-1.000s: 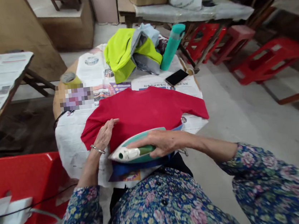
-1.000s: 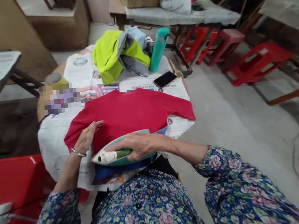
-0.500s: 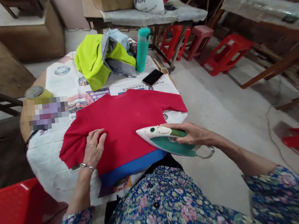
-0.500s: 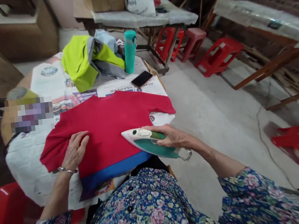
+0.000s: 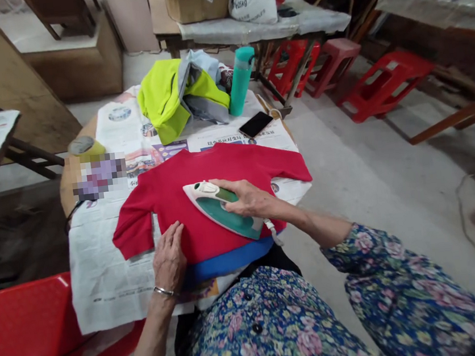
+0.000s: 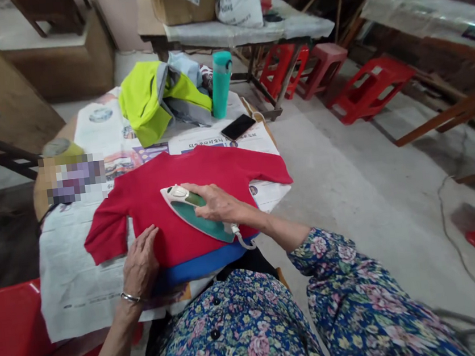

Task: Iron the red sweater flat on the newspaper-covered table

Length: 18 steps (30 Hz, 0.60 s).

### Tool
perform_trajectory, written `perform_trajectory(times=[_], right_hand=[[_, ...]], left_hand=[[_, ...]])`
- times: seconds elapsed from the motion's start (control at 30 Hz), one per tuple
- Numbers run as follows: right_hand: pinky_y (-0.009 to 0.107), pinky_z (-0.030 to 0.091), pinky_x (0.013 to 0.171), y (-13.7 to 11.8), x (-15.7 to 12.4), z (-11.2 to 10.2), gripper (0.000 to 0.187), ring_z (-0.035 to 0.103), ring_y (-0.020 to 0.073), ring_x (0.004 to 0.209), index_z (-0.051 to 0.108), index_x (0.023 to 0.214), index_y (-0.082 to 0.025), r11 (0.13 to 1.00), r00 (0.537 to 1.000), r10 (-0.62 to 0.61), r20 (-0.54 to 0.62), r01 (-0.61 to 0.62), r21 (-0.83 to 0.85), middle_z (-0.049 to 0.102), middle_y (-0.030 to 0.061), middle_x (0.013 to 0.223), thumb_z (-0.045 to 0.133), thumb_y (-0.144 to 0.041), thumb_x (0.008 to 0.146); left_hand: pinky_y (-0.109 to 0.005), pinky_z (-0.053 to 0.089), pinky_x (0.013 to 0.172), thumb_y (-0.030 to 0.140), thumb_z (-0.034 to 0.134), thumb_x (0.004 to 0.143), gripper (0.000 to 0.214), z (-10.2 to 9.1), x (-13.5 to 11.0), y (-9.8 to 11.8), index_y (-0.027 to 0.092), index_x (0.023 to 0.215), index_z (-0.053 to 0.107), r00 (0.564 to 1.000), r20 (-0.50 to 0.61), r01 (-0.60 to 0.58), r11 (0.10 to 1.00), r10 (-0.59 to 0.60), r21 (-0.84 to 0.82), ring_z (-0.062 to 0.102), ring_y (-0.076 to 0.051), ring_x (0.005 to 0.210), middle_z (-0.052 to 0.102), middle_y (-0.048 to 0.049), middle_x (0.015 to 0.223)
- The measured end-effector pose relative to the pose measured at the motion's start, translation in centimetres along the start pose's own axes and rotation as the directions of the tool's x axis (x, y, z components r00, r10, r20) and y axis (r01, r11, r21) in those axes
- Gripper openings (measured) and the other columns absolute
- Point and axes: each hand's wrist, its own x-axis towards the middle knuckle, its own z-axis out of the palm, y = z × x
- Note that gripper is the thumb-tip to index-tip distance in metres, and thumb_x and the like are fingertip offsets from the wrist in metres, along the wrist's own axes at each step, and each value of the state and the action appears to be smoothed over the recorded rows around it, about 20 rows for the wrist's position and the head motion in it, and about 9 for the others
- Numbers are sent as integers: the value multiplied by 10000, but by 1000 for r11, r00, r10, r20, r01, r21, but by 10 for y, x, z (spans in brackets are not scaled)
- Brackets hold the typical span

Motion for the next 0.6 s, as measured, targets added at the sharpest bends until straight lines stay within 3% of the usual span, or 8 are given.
perform_trajectory(times=[0.13, 0.23, 0.3, 0.43, 0.53, 0.6], right_hand=[[276, 511, 705, 0, 4, 13, 831, 618, 158, 754, 588, 1641, -257, 989, 978, -143, 154, 145, -3, 814, 42, 1136, 642, -52, 837], [272, 498, 726, 3, -12, 22, 813, 635, 168, 787, 599, 1635, -297, 984, 943, -170, 287, 180, -10, 815, 20, 1081, 662, -73, 856], [274, 499, 748, 5, -25, 29, 796, 656, 176, 824, 613, 1623, -329, 981, 912, -167, 375, 192, -30, 816, 21, 1106, 685, -99, 864], [291, 514, 790, 7, -43, 32, 795, 689, 201, 920, 609, 1631, -346, 976, 878, -159, 451, 210, -64, 816, 56, 1216, 710, -136, 871], [288, 523, 740, 8, -46, 20, 810, 687, 194, 856, 620, 1627, -300, 991, 925, -78, 371, 111, -69, 823, 69, 1181, 695, -110, 843], [274, 524, 674, 11, -42, 7, 816, 680, 178, 784, 608, 1634, -256, 1000, 972, 9, 233, -3, -25, 818, 74, 1146, 675, -104, 835]], left_hand=[[-480, 632, 1093, 177, 450, 952, 619, -19, 18, -15, 230, 1565, 511, 984, -6, 170, 959, -176, -228, 792, -275, 1173, 794, -128, 1362], [-446, 686, 943, 368, 460, 1025, 483, -31, 32, -22, 232, 1487, 492, 940, 44, 322, 836, -338, -444, 829, -246, 966, 807, -147, 1297], [-440, 689, 906, 462, 494, 1014, 455, -38, 40, -25, 231, 1403, 539, 926, 114, 368, 786, -361, -498, 828, -241, 915, 812, -149, 1252], [-443, 673, 911, 536, 553, 979, 510, -46, 48, -22, 235, 1386, 616, 936, 193, 348, 854, -294, -388, 808, -252, 953, 803, -122, 1216], [-466, 647, 966, 522, 578, 985, 538, -44, 46, -15, 251, 1442, 657, 966, 174, 225, 951, -190, -212, 775, -277, 1044, 766, -127, 1275], [-500, 610, 1037, 495, 588, 999, 493, -38, 41, -11, 273, 1425, 699, 986, 136, 106, 991, -95, -76, 742, -305, 1136, 739, -132, 1314]])
